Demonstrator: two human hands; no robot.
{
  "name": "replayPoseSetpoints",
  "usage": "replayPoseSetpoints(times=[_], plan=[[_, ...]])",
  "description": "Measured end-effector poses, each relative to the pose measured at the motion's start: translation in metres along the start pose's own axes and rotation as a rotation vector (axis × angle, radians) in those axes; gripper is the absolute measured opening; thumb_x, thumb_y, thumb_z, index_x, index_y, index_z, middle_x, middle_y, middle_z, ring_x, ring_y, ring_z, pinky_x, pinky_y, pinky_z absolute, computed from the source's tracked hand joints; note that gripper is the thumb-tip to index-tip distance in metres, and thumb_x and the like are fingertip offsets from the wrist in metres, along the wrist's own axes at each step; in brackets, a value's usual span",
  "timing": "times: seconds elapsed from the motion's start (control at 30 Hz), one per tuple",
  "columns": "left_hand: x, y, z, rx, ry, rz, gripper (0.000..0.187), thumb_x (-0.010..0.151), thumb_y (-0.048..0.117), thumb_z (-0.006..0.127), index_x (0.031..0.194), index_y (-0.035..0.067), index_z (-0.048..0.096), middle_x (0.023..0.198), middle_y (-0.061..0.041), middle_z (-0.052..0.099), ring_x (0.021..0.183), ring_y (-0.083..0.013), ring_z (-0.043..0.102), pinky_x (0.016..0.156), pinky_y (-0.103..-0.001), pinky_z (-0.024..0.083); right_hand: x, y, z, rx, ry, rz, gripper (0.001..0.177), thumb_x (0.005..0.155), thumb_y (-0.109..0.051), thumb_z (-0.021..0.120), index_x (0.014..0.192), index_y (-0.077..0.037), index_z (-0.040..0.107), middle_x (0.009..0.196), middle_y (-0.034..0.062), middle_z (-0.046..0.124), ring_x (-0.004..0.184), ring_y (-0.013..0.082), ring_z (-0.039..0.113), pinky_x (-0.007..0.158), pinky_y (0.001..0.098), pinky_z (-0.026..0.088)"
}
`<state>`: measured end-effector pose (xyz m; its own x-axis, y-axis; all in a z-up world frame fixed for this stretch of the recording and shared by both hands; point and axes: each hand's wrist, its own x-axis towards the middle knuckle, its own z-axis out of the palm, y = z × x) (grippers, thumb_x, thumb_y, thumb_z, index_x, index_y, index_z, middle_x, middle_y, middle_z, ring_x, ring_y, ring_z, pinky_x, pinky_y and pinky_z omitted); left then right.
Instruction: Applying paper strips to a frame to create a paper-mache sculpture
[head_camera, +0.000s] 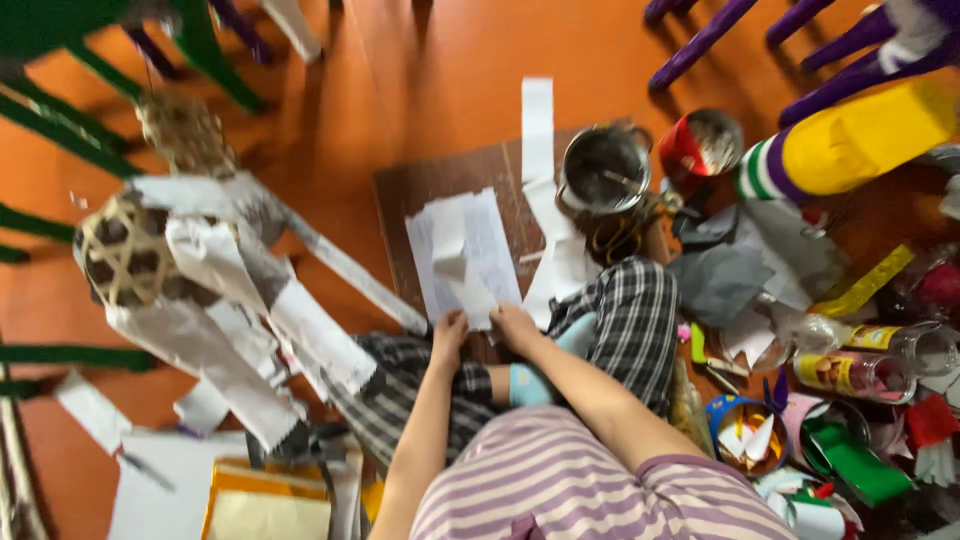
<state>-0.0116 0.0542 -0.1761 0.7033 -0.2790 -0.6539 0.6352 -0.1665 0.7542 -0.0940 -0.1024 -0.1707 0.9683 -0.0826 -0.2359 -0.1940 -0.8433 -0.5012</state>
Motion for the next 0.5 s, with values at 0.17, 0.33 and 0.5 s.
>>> replayPoseSetpoints(times=[0.17, 0.33, 0.5], plan=[[-0.005, 0.015, 0.000, 0.109, 0.002, -0.092, 0.048, 0.089, 0.046, 0.069, 0.113, 0.004, 0.063, 0.078, -0.011, 0.061, 0.050, -0.0170, 0.054, 0.041, -0.028, 0.046, 0.000, -0.031, -0.030, 0.282, 0.070, 0.044, 0.016, 0.089, -0.020, 0.064, 0.090, -0.005, 0.059, 0.087, 0.0205, 0.063, 0.091, 0.0425, 0.063, 0.081, 0.0511, 0.052], [-0.030, 0.039, 0.010, 0.021, -0.079, -0.245, 0.046, 0.080, 0.033, 0.082, 0.085, -0.010, 0.066, 0.061, -0.015, 0.058, 0.038, -0.0169, 0.050, 0.033, -0.028, 0.041, -0.016, -0.065, -0.057, 0.385, 0.004, 0.091, 0.017, 0.084, -0.017, 0.069, 0.093, -0.009, 0.058, 0.090, 0.0190, 0.062, 0.093, 0.0431, 0.063, 0.080, 0.0499, 0.051], [-0.006, 0.015, 0.011, 0.041, -0.075, -0.209, 0.074, 0.079, 0.019, 0.084, 0.134, -0.010, 0.046, 0.094, -0.026, 0.063, 0.069, -0.0335, 0.070, 0.059, -0.050, 0.059, -0.018, -0.071, -0.088, 0.469, -0.107, 0.132, 0.020, 0.083, -0.024, 0.070, 0.095, -0.013, 0.058, 0.090, 0.0160, 0.064, 0.095, 0.0388, 0.064, 0.081, 0.0461, 0.051]])
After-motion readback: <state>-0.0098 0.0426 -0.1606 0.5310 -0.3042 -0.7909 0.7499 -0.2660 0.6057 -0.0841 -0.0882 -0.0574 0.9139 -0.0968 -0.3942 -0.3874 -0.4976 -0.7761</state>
